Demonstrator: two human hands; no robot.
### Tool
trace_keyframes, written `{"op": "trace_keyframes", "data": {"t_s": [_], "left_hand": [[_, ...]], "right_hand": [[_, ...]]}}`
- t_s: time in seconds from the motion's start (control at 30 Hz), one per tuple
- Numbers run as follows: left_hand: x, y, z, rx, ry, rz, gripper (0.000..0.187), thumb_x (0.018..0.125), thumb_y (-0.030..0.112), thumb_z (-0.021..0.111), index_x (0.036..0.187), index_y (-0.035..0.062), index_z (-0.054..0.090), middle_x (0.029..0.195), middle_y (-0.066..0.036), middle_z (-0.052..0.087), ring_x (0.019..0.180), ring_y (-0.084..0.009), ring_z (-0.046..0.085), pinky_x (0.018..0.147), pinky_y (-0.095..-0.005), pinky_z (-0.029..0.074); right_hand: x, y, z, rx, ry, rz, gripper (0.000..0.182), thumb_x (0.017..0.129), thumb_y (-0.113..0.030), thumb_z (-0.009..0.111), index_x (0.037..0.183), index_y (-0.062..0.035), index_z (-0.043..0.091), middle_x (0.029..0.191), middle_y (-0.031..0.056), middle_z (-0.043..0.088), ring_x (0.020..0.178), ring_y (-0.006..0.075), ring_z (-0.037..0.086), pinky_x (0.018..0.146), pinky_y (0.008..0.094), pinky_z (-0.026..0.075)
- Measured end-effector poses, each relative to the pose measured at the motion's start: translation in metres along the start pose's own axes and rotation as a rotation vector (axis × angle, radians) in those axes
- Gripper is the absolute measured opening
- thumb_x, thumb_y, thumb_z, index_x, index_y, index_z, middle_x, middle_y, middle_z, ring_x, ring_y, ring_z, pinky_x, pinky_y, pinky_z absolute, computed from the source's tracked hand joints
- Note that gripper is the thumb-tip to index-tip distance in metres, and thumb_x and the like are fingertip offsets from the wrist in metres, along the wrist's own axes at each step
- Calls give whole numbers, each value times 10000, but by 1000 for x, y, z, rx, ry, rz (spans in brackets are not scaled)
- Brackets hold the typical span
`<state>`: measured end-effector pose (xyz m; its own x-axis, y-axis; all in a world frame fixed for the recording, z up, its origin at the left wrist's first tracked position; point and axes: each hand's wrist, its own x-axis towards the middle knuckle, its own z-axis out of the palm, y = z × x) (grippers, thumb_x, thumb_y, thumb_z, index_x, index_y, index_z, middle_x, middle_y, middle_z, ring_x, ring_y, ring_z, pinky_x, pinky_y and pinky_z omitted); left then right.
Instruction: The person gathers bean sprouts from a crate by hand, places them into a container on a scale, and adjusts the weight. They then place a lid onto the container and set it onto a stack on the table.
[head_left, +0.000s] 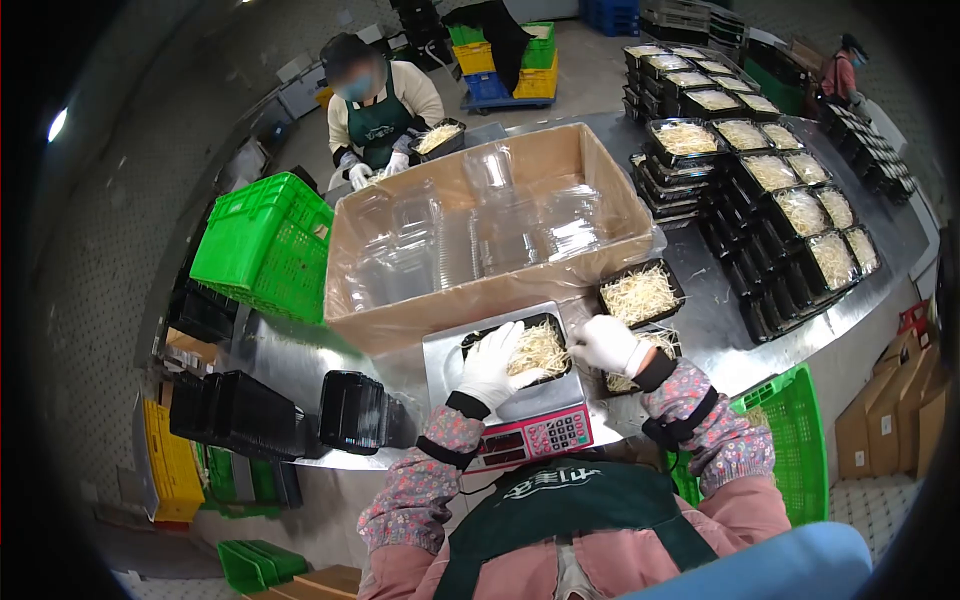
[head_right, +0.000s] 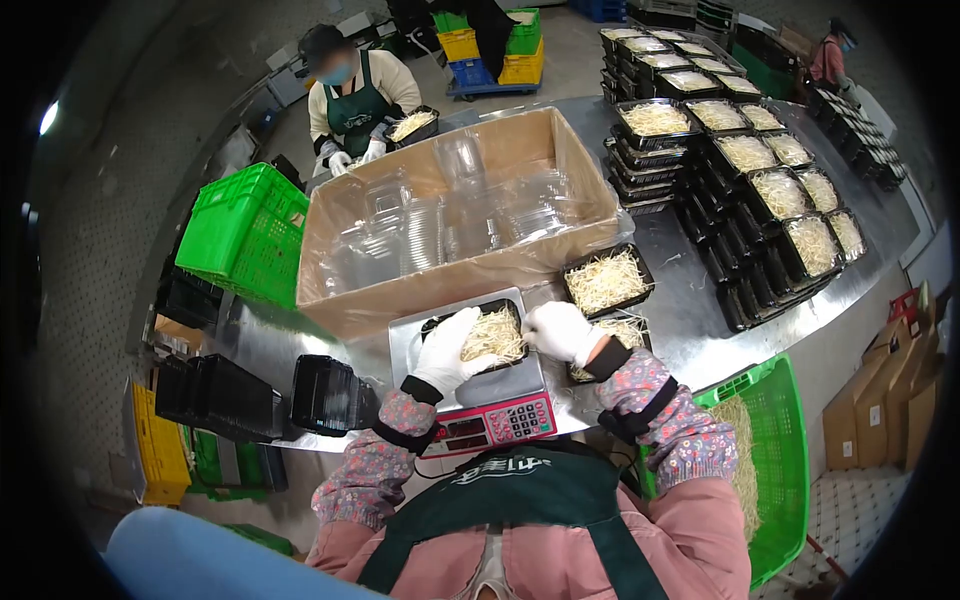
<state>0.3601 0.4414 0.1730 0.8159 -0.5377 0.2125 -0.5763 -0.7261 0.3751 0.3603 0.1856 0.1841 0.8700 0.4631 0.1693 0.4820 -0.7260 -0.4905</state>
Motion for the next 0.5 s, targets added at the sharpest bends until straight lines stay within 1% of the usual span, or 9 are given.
{"op": "trace_keyframes", "data": {"t_s": [0.1,0.13,0.17,0.2,0.27,0.3,0.4,0.47,0.5], "left_hand": [[-13,-20,-19,-177,255,-89,647,784,353,764,1287,-2,565,1272,-226,579,1206,-344,540,1020,-401,427],[-17,-32,-16,-211,347,-163,574,864,287,685,1327,-12,523,1295,-232,563,1231,-359,514,1051,-404,394],[-21,-46,-7,-278,400,-266,538,901,262,633,1345,-12,504,1307,-239,552,1244,-370,499,1067,-410,375],[-25,-56,2,-345,453,-369,503,938,237,582,1364,-12,484,1319,-246,541,1256,-380,484,1082,-416,355],[-27,-66,18,-195,333,-355,444,981,231,505,1362,3,487,1370,-235,504,1325,-405,412,1100,-446,326],[-31,-67,25,-161,282,-276,427,978,229,506,1344,10,507,1376,-224,504,1336,-405,402,1103,-448,322],[-37,-54,28,-52,263,-139,385,961,215,512,1292,25,560,1373,-200,516,1325,-401,414,1096,-462,328],[-42,-43,22,-11,238,-145,379,946,204,521,1280,32,571,1351,-194,536,1298,-391,440,1080,-473,343],[-46,-40,18,12,223,-130,389,941,196,523,1291,33,565,1326,-200,552,1276,-383,457,1070,-478,349]], "right_hand": [[3,-8,-41,264,-67,130,154,831,-195,677,875,-56,725,767,148,693,741,274,686,715,362,535],[4,-5,-46,387,-61,155,147,842,-176,684,884,-41,723,760,138,698,730,239,691,711,343,535],[7,-3,-47,497,-51,180,157,852,-150,701,905,-3,718,768,102,709,735,153,674,711,296,528],[10,-9,-49,497,-55,177,157,852,-150,701,905,-3,718,768,102,709,735,153,674,711,296,528],[22,-32,-54,753,17,226,190,848,-156,719,914,22,713,796,80,715,752,108,652,713,269,520],[29,-40,-50,737,2,191,216,846,-162,729,920,39,709,824,68,717,773,91,640,721,251,515],[45,-40,2,564,31,66,217,849,-213,699,932,-13,720,834,109,703,756,191,668,732,311,524],[46,-22,40,247,45,-13,221,845,-246,683,932,-46,723,856,121,677,836,274,657,790,363,515],[42,-22,40,286,53,4,222,841,-252,681,927,-51,721,883,110,666,924,301,633,844,384,496]]}}
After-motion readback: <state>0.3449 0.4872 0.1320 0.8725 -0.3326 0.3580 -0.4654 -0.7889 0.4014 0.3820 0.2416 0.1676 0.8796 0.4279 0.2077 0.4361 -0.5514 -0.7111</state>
